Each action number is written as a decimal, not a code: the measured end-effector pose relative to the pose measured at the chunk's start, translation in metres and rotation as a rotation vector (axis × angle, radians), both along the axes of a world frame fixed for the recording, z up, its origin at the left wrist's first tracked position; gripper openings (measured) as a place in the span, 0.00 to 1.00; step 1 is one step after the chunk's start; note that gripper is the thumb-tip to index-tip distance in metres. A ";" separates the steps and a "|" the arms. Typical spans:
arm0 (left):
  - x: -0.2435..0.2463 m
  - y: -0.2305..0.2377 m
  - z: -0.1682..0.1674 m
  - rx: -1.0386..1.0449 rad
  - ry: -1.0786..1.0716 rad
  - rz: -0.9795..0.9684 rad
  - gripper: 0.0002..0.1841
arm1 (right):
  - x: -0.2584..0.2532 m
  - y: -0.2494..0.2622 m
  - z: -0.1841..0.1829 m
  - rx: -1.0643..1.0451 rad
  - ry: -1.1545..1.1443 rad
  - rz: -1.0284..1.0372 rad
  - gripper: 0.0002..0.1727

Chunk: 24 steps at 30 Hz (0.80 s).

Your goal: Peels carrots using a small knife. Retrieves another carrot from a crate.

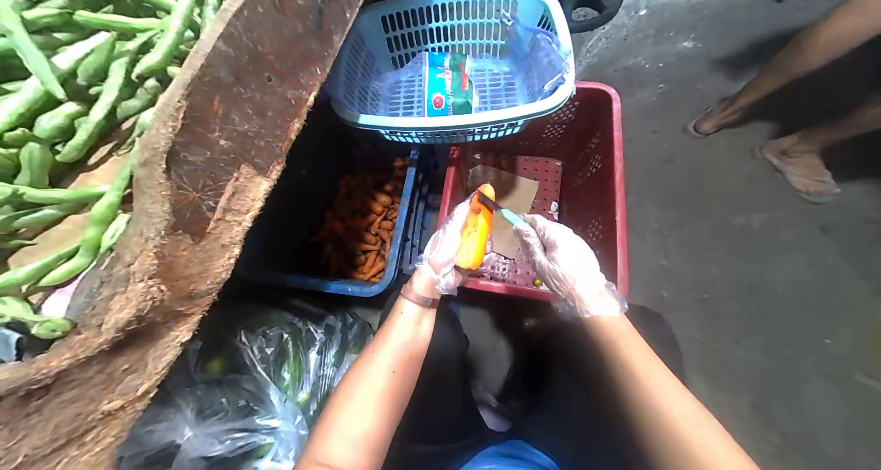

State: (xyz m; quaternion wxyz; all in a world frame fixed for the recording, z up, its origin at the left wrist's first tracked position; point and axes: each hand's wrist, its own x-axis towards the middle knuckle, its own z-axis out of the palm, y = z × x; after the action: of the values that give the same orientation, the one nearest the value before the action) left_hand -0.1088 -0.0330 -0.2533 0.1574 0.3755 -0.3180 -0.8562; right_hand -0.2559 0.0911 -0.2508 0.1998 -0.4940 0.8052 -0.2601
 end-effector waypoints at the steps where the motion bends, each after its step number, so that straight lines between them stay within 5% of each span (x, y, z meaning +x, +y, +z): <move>1: -0.001 0.000 0.000 0.000 -0.015 0.005 0.24 | 0.002 0.000 0.001 -0.018 0.016 0.009 0.22; 9: 0.001 0.002 0.002 0.005 0.003 -0.102 0.24 | -0.029 -0.025 -0.028 0.268 -0.261 -0.150 0.28; 15: -0.005 -0.007 0.000 0.011 -0.009 0.008 0.24 | -0.004 -0.007 0.001 -0.054 -0.199 -0.106 0.25; 18: -0.008 -0.007 -0.001 0.105 -0.008 0.103 0.30 | 0.018 0.017 -0.009 -0.159 -0.030 -0.033 0.28; 24: -0.011 -0.007 -0.004 0.089 -0.186 0.187 0.26 | 0.057 0.044 -0.019 -0.303 0.140 0.018 0.28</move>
State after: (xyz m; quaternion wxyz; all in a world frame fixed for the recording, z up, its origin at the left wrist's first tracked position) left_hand -0.1194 -0.0396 -0.2573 0.1897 0.4879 -0.2562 -0.8126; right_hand -0.1985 0.1353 -0.2700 0.0687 -0.5425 0.7643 -0.3418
